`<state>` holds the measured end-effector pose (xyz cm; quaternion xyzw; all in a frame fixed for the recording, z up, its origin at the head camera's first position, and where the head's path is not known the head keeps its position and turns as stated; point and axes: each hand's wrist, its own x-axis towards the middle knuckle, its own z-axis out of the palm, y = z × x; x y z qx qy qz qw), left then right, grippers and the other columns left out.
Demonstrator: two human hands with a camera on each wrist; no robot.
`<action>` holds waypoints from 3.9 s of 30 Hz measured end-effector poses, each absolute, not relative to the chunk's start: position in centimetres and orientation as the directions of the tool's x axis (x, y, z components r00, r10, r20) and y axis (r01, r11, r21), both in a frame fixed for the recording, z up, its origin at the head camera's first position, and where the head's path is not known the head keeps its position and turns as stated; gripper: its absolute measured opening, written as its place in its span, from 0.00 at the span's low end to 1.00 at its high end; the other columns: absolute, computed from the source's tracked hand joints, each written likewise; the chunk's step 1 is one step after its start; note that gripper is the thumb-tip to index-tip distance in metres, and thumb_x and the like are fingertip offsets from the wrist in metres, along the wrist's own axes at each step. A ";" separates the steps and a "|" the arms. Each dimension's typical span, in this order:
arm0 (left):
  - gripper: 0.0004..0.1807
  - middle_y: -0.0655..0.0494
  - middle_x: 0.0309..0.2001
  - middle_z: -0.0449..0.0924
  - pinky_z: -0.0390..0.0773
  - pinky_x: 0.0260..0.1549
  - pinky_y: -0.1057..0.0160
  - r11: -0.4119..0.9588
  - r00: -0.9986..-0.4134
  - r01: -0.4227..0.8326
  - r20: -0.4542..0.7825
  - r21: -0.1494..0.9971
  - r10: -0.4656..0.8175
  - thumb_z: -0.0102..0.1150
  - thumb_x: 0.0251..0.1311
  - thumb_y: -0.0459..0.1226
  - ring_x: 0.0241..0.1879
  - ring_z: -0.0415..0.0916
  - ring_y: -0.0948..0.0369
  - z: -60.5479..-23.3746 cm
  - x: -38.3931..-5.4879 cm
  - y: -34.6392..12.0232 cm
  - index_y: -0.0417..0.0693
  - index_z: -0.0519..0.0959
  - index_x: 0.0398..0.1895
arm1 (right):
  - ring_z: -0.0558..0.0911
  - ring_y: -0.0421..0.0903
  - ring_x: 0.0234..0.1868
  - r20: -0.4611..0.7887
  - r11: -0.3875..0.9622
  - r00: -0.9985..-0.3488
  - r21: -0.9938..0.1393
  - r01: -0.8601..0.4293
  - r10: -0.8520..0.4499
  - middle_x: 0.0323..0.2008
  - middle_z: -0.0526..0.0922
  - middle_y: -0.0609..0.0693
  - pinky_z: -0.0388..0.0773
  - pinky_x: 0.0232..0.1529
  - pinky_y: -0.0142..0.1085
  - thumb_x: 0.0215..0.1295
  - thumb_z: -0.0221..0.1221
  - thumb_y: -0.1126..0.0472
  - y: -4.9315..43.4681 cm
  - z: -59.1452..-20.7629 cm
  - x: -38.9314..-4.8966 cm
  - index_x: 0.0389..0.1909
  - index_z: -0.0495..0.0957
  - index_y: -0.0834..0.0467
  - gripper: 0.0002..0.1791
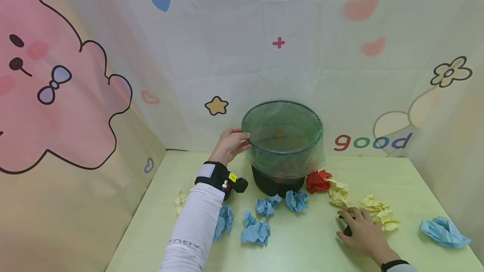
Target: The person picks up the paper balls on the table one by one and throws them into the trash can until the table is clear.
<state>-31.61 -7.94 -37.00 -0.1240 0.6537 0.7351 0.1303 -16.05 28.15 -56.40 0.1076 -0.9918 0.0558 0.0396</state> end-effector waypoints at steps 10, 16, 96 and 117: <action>0.21 0.48 0.43 0.71 0.80 0.40 0.64 -0.121 -0.936 -0.353 -0.352 0.928 0.026 0.57 0.59 0.31 0.37 0.76 0.57 -37.3 -31.8 -7.9 0.45 0.66 0.55 | 0.71 0.60 0.50 0.136 0.969 -0.968 -0.105 -0.225 -0.210 0.50 0.72 0.55 0.69 0.34 0.64 0.42 0.67 0.39 27.7 -56.9 -15.3 0.52 0.74 0.49 0.34; 0.21 0.48 0.42 0.70 0.80 0.40 0.64 -0.139 -0.939 -0.343 -0.341 0.929 0.041 0.57 0.59 0.30 0.37 0.76 0.57 -37.4 -31.8 -7.9 0.44 0.65 0.54 | 0.69 0.62 0.51 0.148 0.968 -0.972 -0.144 -0.206 -0.185 0.53 0.68 0.58 0.73 0.31 0.60 0.42 0.67 0.40 27.8 -57.0 -14.7 0.53 0.73 0.50 0.35; 0.20 0.48 0.40 0.71 0.80 0.39 0.64 -0.151 -0.943 -0.332 -0.329 0.931 0.050 0.57 0.59 0.31 0.33 0.75 0.58 -37.4 -31.7 -7.9 0.44 0.66 0.53 | 0.68 0.66 0.43 0.314 0.925 -0.912 -0.186 -0.331 -0.264 0.42 0.69 0.63 0.76 0.34 0.56 0.52 0.62 0.60 28.2 -47.1 -21.2 0.40 0.71 0.63 0.17; 0.20 0.48 0.42 0.70 0.80 0.42 0.63 -0.152 -0.946 -0.324 -0.320 0.934 0.056 0.56 0.60 0.31 0.37 0.75 0.56 -37.3 -31.6 -8.1 0.43 0.65 0.55 | 0.68 0.64 0.38 0.462 0.879 -0.795 -0.066 -0.473 -0.393 0.40 0.69 0.64 0.73 0.29 0.52 0.50 0.62 0.62 27.8 -41.1 -24.7 0.38 0.69 0.62 0.16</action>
